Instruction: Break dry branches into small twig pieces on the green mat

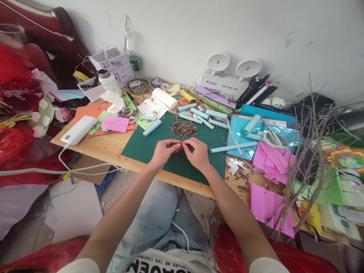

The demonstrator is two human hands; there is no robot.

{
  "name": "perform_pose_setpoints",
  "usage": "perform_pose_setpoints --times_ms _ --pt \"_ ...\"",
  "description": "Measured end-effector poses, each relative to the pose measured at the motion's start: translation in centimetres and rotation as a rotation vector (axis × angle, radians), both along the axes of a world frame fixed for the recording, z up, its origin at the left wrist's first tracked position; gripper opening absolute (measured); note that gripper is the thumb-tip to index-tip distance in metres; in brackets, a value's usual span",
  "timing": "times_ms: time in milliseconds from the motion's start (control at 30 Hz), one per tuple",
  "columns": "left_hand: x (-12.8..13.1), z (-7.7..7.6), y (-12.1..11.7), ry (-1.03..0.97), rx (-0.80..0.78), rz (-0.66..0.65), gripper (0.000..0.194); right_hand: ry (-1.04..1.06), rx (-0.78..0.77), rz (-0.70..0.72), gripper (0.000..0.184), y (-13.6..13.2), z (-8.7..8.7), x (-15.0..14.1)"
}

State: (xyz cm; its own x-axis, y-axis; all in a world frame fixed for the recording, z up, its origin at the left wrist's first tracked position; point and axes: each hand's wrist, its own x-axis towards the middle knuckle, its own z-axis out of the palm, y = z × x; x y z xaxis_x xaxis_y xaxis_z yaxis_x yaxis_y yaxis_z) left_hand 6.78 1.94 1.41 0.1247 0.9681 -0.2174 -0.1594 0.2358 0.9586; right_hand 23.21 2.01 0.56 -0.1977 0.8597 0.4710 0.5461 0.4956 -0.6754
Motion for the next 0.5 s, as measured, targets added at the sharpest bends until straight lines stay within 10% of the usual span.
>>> perform_pose_setpoints --times_ms 500 --pt "0.87 -0.52 -0.13 0.076 0.123 0.078 0.026 0.164 -0.138 -0.042 0.013 -0.04 0.01 -0.11"
